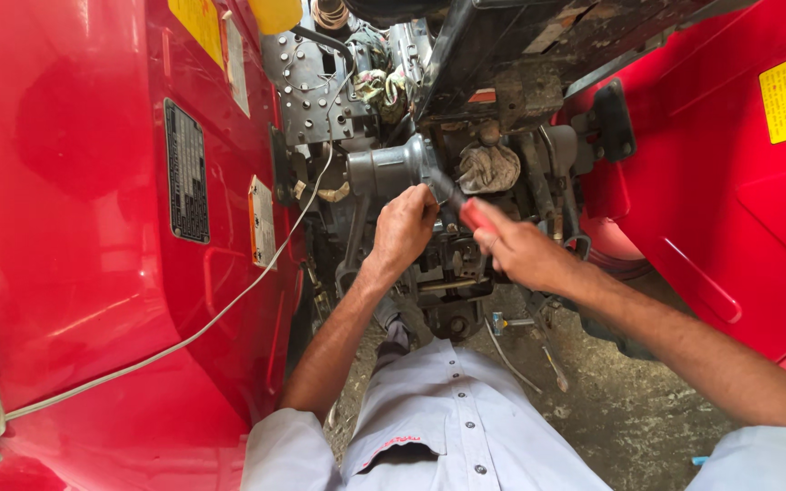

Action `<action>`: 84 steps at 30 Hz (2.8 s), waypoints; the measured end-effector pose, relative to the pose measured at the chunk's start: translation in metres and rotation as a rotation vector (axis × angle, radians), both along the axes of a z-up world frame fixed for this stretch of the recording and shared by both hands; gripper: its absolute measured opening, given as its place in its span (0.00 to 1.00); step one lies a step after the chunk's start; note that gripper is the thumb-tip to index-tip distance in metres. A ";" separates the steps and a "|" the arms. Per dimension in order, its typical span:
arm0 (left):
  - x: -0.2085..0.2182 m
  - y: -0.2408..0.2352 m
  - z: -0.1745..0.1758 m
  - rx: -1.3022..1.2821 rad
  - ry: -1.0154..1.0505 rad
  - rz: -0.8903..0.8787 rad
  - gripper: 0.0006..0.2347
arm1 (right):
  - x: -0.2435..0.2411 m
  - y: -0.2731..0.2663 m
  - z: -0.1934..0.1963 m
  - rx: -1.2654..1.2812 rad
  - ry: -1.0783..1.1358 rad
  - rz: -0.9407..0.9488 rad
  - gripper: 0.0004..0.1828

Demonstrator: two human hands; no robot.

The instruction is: The person works on the rear hydraulic and mechanical components of a red tractor, using pliers to manipulate wires and metal parts, then picks up and installs a cylindrical component into the tractor's rear assembly.

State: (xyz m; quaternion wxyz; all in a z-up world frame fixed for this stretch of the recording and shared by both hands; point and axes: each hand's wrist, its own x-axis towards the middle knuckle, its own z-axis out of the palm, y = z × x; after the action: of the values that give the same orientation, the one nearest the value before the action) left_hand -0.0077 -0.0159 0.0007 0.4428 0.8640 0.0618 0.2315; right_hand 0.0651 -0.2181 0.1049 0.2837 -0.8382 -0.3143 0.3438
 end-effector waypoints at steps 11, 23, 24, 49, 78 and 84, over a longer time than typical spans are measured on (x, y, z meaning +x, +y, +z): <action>-0.003 0.000 0.007 0.050 -0.025 -0.014 0.07 | 0.003 0.003 0.005 -0.124 0.031 -0.028 0.31; -0.007 -0.008 -0.003 -0.086 -0.031 0.090 0.05 | -0.001 0.008 0.016 -0.143 0.086 -0.062 0.31; -0.006 -0.008 -0.003 -0.076 -0.018 0.088 0.05 | 0.000 0.008 0.017 -0.124 0.097 -0.068 0.31; -0.008 -0.007 0.003 0.078 -0.031 0.041 0.05 | 0.017 -0.008 -0.006 -0.051 -0.073 0.013 0.29; -0.241 0.050 0.213 0.261 -0.219 0.722 0.06 | 0.010 -0.096 -0.088 0.325 0.628 -0.176 0.31; -0.250 0.165 0.265 0.712 0.021 1.085 0.07 | -0.017 -0.075 -0.065 0.279 0.630 -0.117 0.29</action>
State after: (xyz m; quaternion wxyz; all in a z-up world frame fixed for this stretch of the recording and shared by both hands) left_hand -0.2582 0.1491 0.2655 -0.0511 0.8063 0.4133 0.4200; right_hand 0.0481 -0.2930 0.0402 0.4978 -0.6607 -0.2064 0.5226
